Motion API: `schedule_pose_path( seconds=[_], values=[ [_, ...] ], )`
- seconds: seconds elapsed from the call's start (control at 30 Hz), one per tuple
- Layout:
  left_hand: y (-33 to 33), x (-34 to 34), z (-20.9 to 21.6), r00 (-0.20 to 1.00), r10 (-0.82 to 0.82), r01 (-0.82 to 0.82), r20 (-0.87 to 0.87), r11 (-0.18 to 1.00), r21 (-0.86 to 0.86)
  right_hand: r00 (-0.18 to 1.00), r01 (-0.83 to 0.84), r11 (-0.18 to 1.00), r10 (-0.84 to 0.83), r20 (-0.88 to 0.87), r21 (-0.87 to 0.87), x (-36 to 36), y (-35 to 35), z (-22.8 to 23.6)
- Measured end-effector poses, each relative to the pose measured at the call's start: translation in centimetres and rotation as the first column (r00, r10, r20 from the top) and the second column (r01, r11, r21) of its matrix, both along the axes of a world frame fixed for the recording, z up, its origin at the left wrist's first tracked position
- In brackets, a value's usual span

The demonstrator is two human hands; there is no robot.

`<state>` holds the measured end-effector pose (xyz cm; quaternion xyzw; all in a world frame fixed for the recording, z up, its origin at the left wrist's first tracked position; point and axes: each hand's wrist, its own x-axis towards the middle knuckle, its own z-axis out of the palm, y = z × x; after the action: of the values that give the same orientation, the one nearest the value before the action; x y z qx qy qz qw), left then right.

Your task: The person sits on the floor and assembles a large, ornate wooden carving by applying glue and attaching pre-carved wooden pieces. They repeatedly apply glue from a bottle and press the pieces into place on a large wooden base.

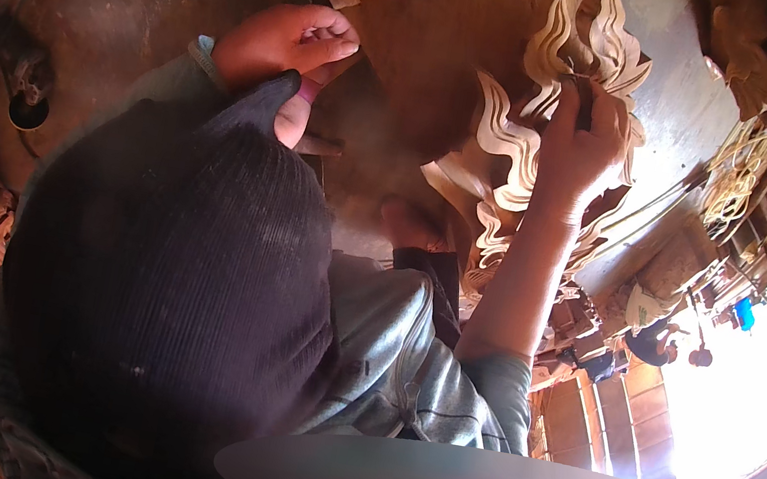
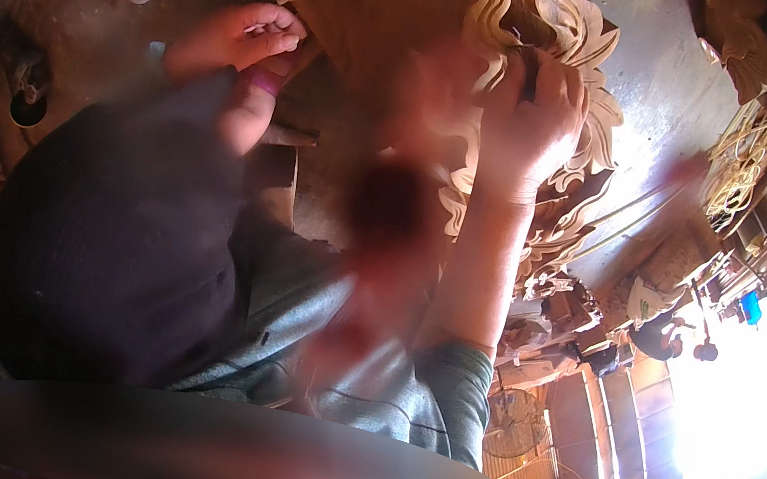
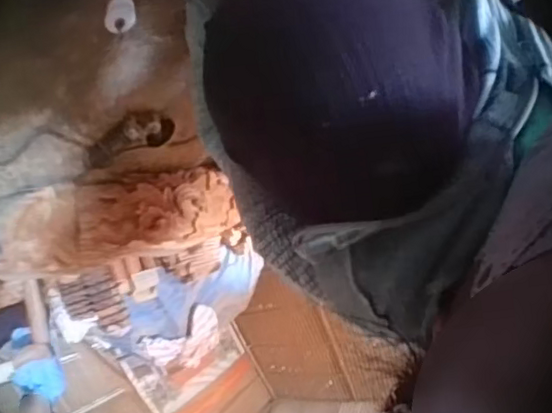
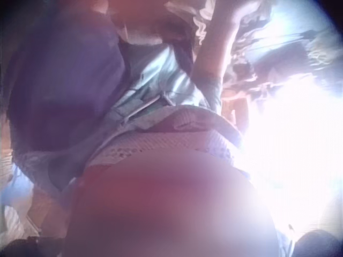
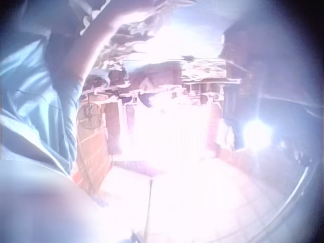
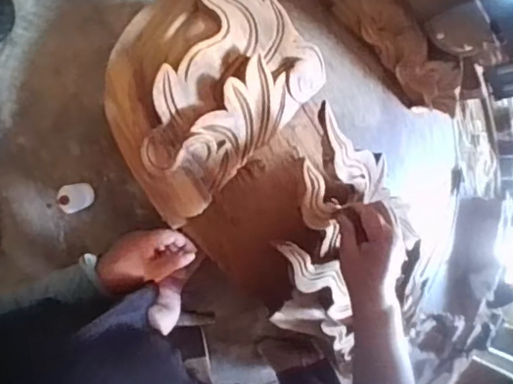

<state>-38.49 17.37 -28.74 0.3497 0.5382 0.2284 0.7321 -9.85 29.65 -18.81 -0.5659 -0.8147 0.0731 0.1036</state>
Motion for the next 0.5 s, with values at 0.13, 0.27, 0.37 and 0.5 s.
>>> schedule_pose_path(
  seconds=[0.13,0.27,0.37,0.5],
  values=[
    [0.1,0.0,1.1,0.999,0.009,-0.008,-0.036,1.0,0.027,0.982,0.028,0.997,-0.014,0.189,-0.073,0.4,-2.0,0.7],
    [0.0,-0.1,0.4,0.999,-0.018,0.02,-0.041,0.999,0.047,0.994,-0.088,0.989,0.094,0.048,-0.116,0.5,-4.2,2.5],
    [-0.4,0.3,-0.2,0.997,0.011,-0.003,-0.074,0.995,0.101,0.961,-0.203,0.969,0.17,-0.217,-0.138,-2.2,-5.0,4.2],
    [0.3,0.1,0.4,0.994,-0.08,0.084,-0.071,0.995,0.051,0.981,-0.195,0.975,0.192,-0.039,-0.105,-3.1,-5.2,2.5]
  ],
)
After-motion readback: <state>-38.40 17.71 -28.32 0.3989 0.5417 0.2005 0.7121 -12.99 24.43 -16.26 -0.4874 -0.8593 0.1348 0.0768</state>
